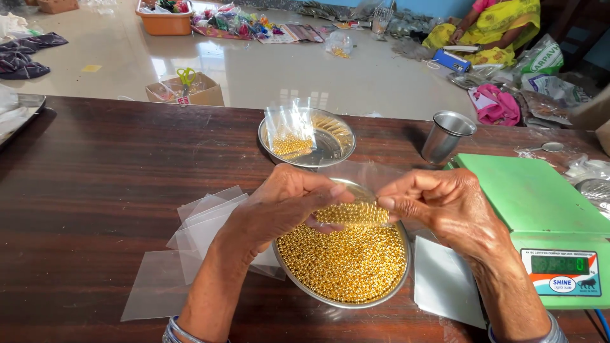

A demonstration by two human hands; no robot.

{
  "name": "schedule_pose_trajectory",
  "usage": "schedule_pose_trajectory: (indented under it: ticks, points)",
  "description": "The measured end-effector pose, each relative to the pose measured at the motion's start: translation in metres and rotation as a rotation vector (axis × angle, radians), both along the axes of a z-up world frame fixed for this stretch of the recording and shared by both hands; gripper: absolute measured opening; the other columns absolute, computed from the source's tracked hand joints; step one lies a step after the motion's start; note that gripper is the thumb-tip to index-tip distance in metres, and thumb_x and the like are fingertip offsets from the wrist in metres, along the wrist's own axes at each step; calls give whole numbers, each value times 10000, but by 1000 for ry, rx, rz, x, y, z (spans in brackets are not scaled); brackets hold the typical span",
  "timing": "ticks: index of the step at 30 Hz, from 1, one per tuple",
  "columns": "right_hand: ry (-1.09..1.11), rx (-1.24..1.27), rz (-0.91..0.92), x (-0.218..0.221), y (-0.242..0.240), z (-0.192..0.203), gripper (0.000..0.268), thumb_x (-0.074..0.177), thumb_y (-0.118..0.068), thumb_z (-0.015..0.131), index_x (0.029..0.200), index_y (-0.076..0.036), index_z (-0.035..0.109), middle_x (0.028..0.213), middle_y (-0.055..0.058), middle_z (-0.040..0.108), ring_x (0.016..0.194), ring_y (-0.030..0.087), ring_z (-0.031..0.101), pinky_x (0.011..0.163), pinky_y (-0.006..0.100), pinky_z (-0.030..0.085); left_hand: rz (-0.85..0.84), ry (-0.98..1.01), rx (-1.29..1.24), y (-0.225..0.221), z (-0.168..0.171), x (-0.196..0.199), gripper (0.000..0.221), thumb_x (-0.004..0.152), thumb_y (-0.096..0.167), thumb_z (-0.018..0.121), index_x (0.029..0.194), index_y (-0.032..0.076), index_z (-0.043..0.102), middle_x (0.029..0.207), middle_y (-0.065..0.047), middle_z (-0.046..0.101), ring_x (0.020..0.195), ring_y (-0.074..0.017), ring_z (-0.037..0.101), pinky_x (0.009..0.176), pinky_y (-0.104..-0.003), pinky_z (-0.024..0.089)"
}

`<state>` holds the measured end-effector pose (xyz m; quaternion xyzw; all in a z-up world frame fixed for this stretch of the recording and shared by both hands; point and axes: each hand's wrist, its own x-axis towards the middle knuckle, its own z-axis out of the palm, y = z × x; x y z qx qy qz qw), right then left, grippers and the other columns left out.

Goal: The person scoops gold beads by hand from a large metal tray onto a digital weighing scale, checks the displayed weight, then slides the weighed beads into a small clear plastic bag and places filled bags into a metal dish.

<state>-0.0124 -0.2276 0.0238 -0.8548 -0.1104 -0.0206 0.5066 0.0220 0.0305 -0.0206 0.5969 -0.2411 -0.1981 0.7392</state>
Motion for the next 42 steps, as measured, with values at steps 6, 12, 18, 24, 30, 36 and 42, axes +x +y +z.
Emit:
schedule_pose_trajectory:
  ticks: [6,12,18,24,30,36,42]
  points:
    - [31,49,41,-3,-6,2,109,814,-49,786,893,18,821,747,68,799,677,104,712,615,263,589,-58,-74,-102,-1,4,-4,409,975,304,679,1103,-78,746,1006,-94,747,918,-119,708,731,-314,653]
    - [-6,-22,26,-15,-33,14,79,815,-53,804,864,7,823,737,59,785,670,90,688,610,264,577,-74,-210,63,-26,13,0,335,901,255,758,987,-68,777,874,-58,772,795,-91,694,670,-244,591]
    - [-152,-225,-50,-33,-89,51,89,825,-94,778,867,-36,831,772,46,825,645,92,701,558,269,607,-12,-270,179,-88,58,-8,238,856,177,817,764,-38,772,657,-26,638,580,-70,487,478,-272,361]
    - [-287,-135,-142,-31,-167,57,51,873,2,750,911,15,781,857,102,791,741,137,736,658,264,621,341,-966,232,-179,63,19,60,751,108,810,763,61,774,623,-83,684,549,-128,638,527,-309,473]
    - [-373,-128,-166,-8,-233,36,101,868,51,721,953,12,756,952,97,771,887,143,756,826,291,630,400,-1112,71,-249,37,48,60,748,8,754,796,32,729,715,-140,693,639,-282,688,606,-391,534]
    - [-507,-310,-129,9,-257,25,86,853,41,746,928,3,764,1001,70,769,949,162,739,848,293,626,316,-1391,246,-274,16,64,81,661,-99,649,723,-46,645,770,-196,625,747,-390,588,651,-500,452]
    - [-500,-444,-150,7,-263,16,165,820,65,731,940,-36,784,997,50,781,951,171,738,833,302,599,268,-1448,345,-281,10,62,146,681,-98,612,788,-23,678,859,-167,652,841,-364,593,698,-470,520]
